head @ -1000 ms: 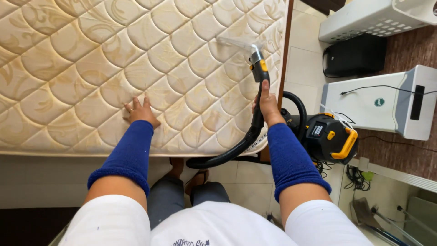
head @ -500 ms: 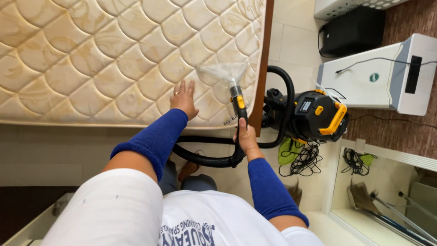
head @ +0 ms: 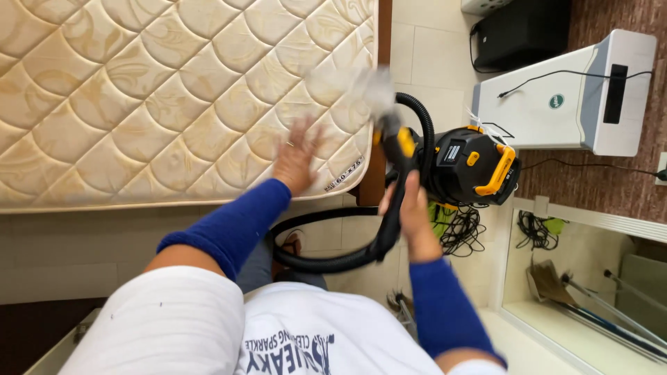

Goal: Cleaning a stained mattress using a vacuum extractor and cleaning solution.

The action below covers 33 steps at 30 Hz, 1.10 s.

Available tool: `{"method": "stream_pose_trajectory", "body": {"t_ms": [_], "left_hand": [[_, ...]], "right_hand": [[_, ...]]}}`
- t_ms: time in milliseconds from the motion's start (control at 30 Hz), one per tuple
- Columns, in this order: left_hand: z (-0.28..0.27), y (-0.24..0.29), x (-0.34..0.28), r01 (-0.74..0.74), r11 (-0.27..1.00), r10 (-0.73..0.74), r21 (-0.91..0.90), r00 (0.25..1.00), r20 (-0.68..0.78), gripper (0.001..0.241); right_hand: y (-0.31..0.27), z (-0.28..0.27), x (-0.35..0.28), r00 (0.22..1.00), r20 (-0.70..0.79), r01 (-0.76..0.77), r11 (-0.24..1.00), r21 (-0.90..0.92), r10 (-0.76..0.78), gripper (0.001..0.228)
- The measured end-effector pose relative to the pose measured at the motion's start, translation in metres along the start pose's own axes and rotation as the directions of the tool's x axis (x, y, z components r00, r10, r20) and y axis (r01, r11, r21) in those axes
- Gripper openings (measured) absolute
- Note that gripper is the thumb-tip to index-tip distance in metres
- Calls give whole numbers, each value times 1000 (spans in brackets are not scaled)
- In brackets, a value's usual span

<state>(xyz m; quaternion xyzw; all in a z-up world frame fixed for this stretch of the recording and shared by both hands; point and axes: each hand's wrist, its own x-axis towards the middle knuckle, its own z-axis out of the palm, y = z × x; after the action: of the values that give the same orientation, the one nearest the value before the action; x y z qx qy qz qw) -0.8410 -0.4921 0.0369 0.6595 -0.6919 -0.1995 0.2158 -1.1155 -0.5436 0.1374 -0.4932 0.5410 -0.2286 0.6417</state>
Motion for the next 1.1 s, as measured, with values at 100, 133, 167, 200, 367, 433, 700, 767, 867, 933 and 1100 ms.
{"method": "stream_pose_trajectory", "body": {"t_ms": [100,133,167,200,367,433,700,767,867,933,1100], "left_hand": [[-17,-89,25,437,878,-469,194,867,171,100],[-17,-122,31,569,789,-611,234,767,196,94],[-17,-156,38,683,677,-735,275,643,213,88],[-13,-177,33,685,675,-737,274,643,208,88],[5,-237,20,691,663,-745,287,645,170,98],[-31,-228,43,708,644,-764,289,583,275,107],[7,-247,34,673,628,-776,392,504,379,98],[21,-250,27,644,635,-769,428,579,270,83],[-7,-237,44,641,636,-771,430,505,387,91],[-10,-236,44,642,633,-773,432,504,384,92],[-19,-232,41,645,632,-775,430,512,371,96]], "right_hand": [[-87,25,110,996,-90,-29,1000,-9,28,81],[-102,30,154,992,-126,-21,1000,-1,20,82],[-118,36,200,987,-162,-12,1000,7,13,84],[-132,47,232,988,-157,-7,1000,7,8,84],[-184,93,400,976,-217,3,1000,6,-2,81],[-201,104,458,978,-205,29,1000,4,-28,82],[-228,119,555,976,-212,-68,991,-117,42,82],[-223,115,549,969,-220,-140,984,-112,113,84],[-224,108,530,962,-215,-196,974,-109,170,84],[-207,97,521,961,-220,-193,977,-88,170,84],[-153,81,469,960,-216,-180,983,19,180,85]]}}
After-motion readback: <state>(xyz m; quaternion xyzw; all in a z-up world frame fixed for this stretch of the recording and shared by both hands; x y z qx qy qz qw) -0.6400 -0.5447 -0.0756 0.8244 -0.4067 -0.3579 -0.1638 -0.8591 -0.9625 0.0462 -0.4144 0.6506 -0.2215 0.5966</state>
